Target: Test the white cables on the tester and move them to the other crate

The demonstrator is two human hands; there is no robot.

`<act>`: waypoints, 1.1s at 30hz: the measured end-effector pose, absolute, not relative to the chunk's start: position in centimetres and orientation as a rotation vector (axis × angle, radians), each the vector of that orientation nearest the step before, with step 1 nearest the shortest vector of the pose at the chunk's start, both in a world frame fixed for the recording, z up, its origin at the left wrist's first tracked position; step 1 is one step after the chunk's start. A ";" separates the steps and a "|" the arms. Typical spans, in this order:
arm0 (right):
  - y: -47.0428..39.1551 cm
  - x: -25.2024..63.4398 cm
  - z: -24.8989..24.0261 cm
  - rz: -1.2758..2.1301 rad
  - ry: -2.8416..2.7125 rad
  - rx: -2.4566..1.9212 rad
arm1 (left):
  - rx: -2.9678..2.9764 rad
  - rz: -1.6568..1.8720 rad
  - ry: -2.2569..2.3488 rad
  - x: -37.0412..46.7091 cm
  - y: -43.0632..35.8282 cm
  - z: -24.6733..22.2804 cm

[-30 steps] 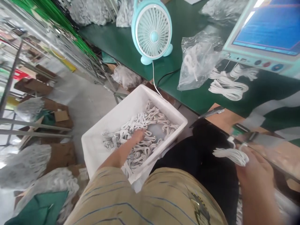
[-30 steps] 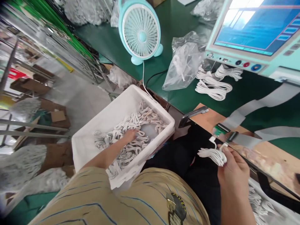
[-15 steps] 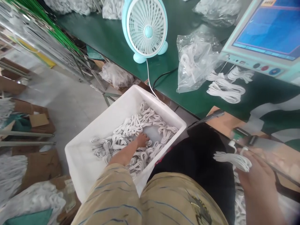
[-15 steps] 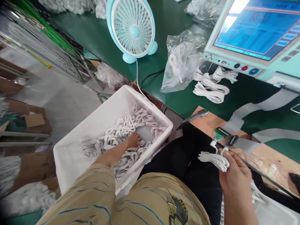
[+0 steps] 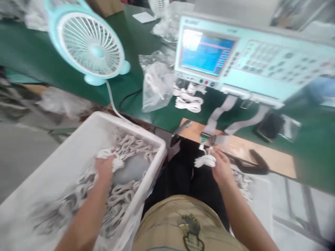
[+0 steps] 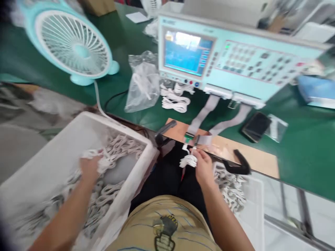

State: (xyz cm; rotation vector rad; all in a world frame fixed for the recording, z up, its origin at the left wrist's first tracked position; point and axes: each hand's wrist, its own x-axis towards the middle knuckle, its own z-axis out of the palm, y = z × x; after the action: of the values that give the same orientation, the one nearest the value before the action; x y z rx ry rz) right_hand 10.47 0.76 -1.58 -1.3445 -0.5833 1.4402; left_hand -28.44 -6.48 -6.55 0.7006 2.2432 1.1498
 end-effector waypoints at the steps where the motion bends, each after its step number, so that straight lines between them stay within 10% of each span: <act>1: 0.8 10.5 -1.6 1.454 -0.592 -1.323 | 0.676 1.211 2.157 -28.0 -5.6 -4.4; 8: 0.6 10.8 -2.0 1.467 -0.633 -1.230 | 0.718 1.105 1.383 -13.2 -2.2 4.9; 30: -5.1 18.1 0.0 1.522 -1.116 -1.469 | 0.439 0.889 1.039 1.2 -3.5 -1.8; 33: -7.7 23.6 0.1 1.137 -1.454 -1.823 | 0.401 0.794 0.924 1.2 -4.4 -2.2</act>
State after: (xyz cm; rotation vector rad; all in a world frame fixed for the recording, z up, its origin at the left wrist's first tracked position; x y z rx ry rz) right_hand 23.61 -7.69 0.08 -1.8231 -1.4537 1.1371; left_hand 1.15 -4.37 -2.23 0.4008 0.9237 0.7944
